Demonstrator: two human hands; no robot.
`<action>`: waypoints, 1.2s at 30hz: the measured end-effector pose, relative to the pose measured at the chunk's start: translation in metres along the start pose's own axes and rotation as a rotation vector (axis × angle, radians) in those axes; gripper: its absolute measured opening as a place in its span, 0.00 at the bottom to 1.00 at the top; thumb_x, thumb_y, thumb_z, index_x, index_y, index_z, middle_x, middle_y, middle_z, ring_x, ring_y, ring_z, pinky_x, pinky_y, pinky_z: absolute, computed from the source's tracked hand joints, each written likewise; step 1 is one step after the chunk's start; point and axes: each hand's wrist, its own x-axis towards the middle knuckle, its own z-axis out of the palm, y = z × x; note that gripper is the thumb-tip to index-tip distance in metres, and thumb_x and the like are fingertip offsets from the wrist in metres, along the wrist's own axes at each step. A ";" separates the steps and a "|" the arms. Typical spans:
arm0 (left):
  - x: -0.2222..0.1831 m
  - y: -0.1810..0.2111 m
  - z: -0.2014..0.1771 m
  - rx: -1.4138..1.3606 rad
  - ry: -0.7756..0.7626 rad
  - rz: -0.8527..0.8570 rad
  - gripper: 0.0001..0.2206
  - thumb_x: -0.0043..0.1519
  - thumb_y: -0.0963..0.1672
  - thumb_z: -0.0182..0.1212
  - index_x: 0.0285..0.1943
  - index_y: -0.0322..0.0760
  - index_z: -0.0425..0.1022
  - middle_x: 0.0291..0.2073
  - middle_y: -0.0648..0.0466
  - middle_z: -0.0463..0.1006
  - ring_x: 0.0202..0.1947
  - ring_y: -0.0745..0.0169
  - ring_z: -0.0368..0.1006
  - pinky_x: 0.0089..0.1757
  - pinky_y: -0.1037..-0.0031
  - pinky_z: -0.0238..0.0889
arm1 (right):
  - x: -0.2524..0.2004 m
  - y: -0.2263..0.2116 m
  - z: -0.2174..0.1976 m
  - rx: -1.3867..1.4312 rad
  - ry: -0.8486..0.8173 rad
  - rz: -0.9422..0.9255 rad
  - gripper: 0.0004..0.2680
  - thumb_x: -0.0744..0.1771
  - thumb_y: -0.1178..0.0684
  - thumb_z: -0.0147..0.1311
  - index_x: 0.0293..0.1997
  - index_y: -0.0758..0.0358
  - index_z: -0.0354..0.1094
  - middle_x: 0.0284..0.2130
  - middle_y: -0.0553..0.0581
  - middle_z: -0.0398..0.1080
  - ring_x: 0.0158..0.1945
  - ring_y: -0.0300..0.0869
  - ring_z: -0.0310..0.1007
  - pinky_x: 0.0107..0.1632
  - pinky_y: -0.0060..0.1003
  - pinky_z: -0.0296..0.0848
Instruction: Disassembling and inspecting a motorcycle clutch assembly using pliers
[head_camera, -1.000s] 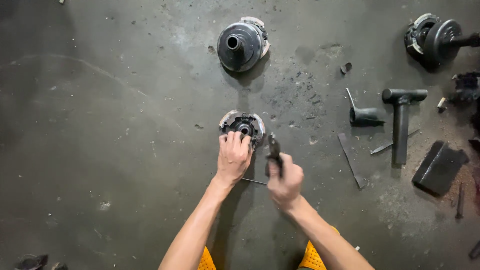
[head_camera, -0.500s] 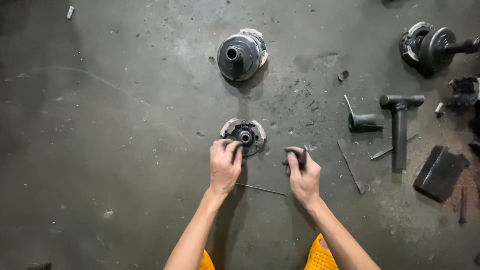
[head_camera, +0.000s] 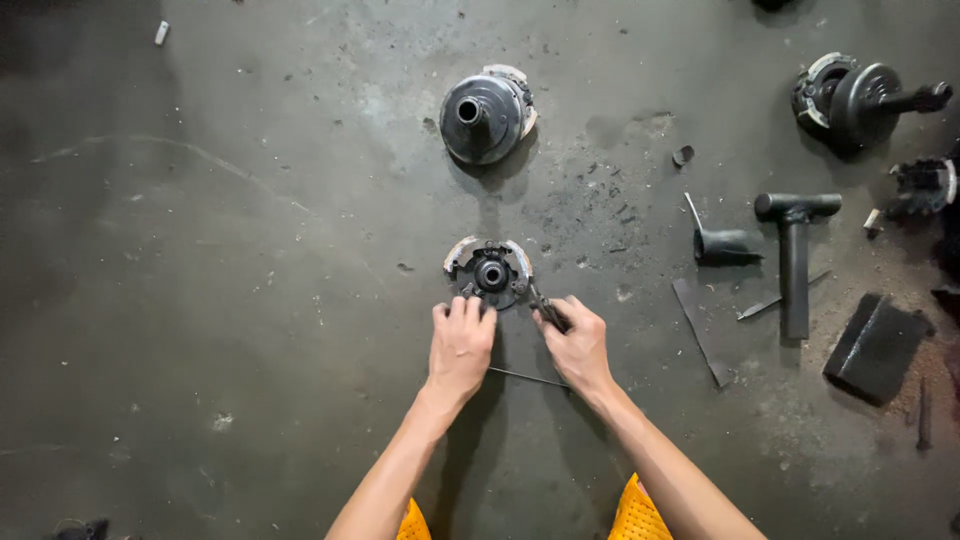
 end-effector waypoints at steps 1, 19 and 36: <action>0.001 -0.001 0.000 0.002 0.006 0.002 0.05 0.59 0.42 0.64 0.41 0.40 0.76 0.32 0.50 0.70 0.38 0.50 0.68 0.42 0.58 0.62 | -0.001 0.002 0.001 0.001 0.004 -0.006 0.01 0.63 0.55 0.64 0.32 0.56 0.76 0.20 0.57 0.66 0.25 0.50 0.71 0.32 0.39 0.68; 0.000 0.028 -0.010 -1.671 0.214 -1.119 0.10 0.57 0.33 0.68 0.47 0.27 0.81 0.35 0.43 0.84 0.36 0.58 0.82 0.42 0.68 0.80 | -0.003 -0.029 0.004 0.484 -0.130 0.226 0.03 0.61 0.60 0.71 0.32 0.61 0.81 0.20 0.49 0.73 0.28 0.32 0.63 0.33 0.28 0.68; 0.025 0.000 0.014 -0.396 0.208 -0.317 0.02 0.63 0.44 0.66 0.41 0.47 0.79 0.34 0.60 0.74 0.39 0.61 0.70 0.43 0.69 0.60 | 0.003 -0.018 -0.019 0.208 -0.095 0.387 0.05 0.64 0.52 0.63 0.27 0.57 0.77 0.19 0.51 0.71 0.29 0.36 0.65 0.33 0.35 0.65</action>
